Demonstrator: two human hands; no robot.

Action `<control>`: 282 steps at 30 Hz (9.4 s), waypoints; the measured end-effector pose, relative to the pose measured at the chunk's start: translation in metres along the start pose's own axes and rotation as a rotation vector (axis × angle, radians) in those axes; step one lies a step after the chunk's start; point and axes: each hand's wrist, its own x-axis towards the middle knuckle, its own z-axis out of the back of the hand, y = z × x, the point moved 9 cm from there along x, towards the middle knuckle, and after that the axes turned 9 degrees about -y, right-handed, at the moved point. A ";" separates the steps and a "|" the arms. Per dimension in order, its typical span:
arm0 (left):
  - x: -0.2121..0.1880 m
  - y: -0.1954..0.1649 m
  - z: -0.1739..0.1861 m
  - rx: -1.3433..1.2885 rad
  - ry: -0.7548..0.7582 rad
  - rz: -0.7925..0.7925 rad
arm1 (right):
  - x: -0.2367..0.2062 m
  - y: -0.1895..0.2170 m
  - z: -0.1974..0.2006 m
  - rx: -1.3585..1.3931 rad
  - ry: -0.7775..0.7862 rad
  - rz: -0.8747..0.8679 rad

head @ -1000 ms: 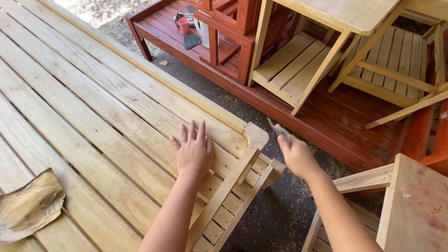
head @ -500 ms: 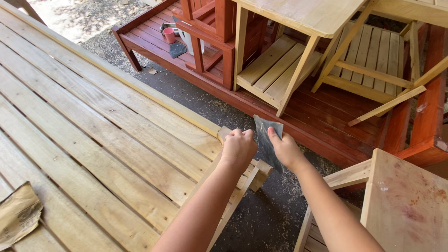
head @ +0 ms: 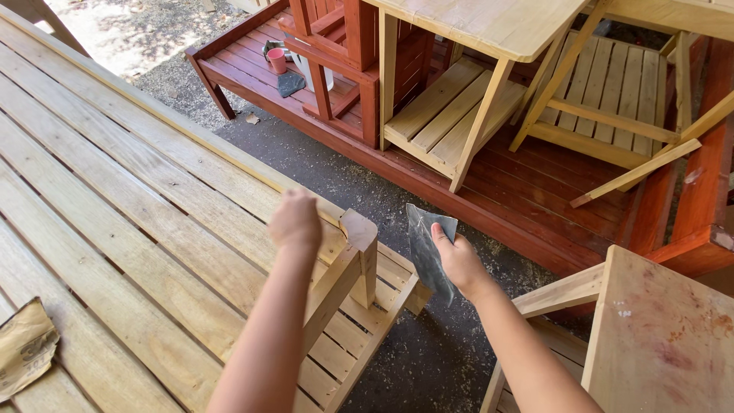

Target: The person sands a large slatted wooden table top by hand, rubbing a sheet of sandpaper across the planks with one hand while steadying the surface with the other. They then switch to a small sanding block and sand the table's edge and corner trim, working along the frame.

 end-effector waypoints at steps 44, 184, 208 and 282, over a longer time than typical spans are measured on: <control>-0.084 -0.011 -0.011 -0.027 0.067 -0.453 | -0.036 0.034 -0.113 -0.945 -0.445 0.325; -0.077 -0.001 -0.003 -0.043 0.085 -0.394 | -0.024 0.063 -0.153 -1.328 -0.049 0.577; -0.077 -0.004 -0.010 -0.103 0.116 -0.401 | -0.060 0.036 -0.138 -0.990 -0.500 0.706; -0.108 0.105 0.016 -0.188 -0.047 -0.293 | -0.093 0.054 -0.195 -1.197 -0.241 0.474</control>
